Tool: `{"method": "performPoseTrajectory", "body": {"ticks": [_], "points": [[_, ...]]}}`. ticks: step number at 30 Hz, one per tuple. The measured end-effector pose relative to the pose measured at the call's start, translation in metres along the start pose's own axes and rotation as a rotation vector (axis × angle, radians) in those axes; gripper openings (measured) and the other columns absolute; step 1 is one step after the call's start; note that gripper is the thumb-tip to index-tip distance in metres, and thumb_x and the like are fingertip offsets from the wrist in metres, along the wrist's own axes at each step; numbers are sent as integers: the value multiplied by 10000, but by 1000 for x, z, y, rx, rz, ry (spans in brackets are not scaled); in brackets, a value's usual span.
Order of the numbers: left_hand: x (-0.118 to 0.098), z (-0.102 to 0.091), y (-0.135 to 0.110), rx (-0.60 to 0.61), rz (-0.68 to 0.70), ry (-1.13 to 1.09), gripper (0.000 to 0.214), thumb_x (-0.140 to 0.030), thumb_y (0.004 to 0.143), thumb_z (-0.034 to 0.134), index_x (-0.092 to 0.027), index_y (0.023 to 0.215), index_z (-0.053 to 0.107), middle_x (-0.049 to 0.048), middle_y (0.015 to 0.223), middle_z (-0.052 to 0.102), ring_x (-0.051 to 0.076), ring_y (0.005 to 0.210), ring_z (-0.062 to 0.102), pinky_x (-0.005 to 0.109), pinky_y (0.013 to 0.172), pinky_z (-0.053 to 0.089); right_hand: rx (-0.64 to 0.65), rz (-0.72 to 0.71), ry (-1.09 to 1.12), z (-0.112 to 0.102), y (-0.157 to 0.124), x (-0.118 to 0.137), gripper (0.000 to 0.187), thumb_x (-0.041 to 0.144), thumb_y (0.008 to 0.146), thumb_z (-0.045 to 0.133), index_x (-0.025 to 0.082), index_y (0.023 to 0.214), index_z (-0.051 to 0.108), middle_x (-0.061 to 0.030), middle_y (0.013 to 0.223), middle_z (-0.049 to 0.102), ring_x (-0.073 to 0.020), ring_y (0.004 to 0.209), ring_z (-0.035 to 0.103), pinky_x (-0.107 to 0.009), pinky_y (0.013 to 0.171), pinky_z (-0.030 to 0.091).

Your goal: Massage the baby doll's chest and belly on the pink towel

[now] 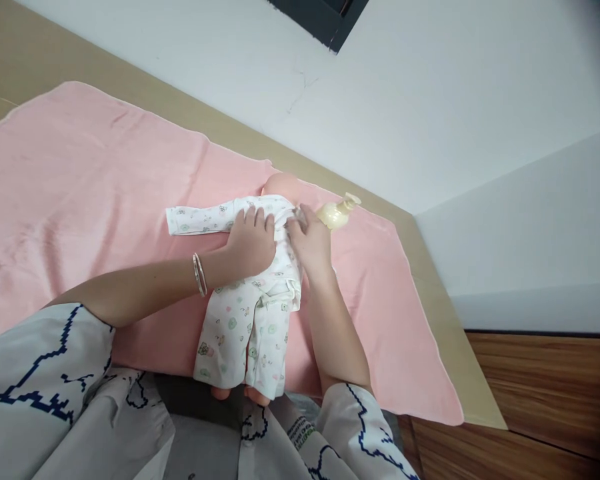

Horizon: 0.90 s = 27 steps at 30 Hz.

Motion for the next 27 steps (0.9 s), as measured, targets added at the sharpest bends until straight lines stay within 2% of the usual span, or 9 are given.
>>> {"method": "performPoseTrajectory", "body": {"ticks": [3,5,7,8,10,13,16,21,27], "points": [[-31,-10,-19,99,251,-152,583,-249,959,533,12,1479,481,286,1599,388,440,1522,317,577,1247,250,-136,-44,6,-31,2,2,552,446,985,404,158,1435,546,-164,1569,489,-302,1510,407,-555,1247,327],[-52,-17,-26,214,427,-399,406,-243,937,544,-78,1288,663,204,1445,593,361,1396,509,502,1192,374,-227,-93,-23,-49,6,-5,555,449,994,386,191,1471,501,-142,1649,369,-298,1574,285,-587,1278,245],[-59,-21,-16,287,450,-714,320,-268,952,485,-144,1122,725,120,1236,717,274,1201,646,426,1102,472,-270,-79,-53,-61,14,-22,586,427,978,408,187,1511,439,-151,1689,275,-311,1602,195,-623,1281,200],[-57,-20,-4,300,390,-883,344,-299,966,446,-160,1118,721,97,1197,729,254,1157,667,409,1078,492,-270,-60,-66,-64,18,-31,612,406,964,420,170,1529,405,-164,1697,244,-316,1609,162,-635,1280,186],[-51,-15,28,291,273,-1193,425,-355,982,389,-170,1236,674,94,1350,673,245,1326,585,392,1159,439,-236,-30,-96,-65,27,-49,673,347,925,434,124,1553,345,-192,1698,224,-315,1616,127,-642,1284,155],[-35,7,80,289,-130,-1711,673,-507,1010,252,-126,1551,378,130,1634,409,200,1535,371,349,1232,363,-142,-30,-147,-61,34,-62,709,275,876,420,100,1557,327,-190,1671,305,-294,1606,180,-635,1295,115],[-39,14,116,290,-283,-2022,783,-535,1007,209,-56,1624,158,150,1718,205,162,1581,253,283,1243,315,-108,-44,-180,-59,37,-63,663,256,862,403,107,1508,413,-168,1619,415,-286,1568,294,-619,1303,117],[-60,9,139,328,-354,-2166,771,-545,1024,182,-81,1637,140,140,1711,236,158,1581,245,286,1265,250,-151,-11,-201,-60,37,-60,664,232,818,421,72,1461,462,-182,1576,467,-287,1531,359,-585,1308,146],[-69,-2,135,359,-297,-2141,751,-569,1023,198,-145,1642,180,118,1687,315,173,1571,283,303,1276,240,-139,58,-205,-56,34,-56,660,204,855,367,86,1503,398,-185,1655,344,-292,1588,237,-610,1292,166]]}}
Point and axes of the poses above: each hand's wrist, its own y-axis towards the middle knuckle, its own z-axis out of the palm, x = y × z, the point moved 7 cm from there along y, towards the middle knuckle
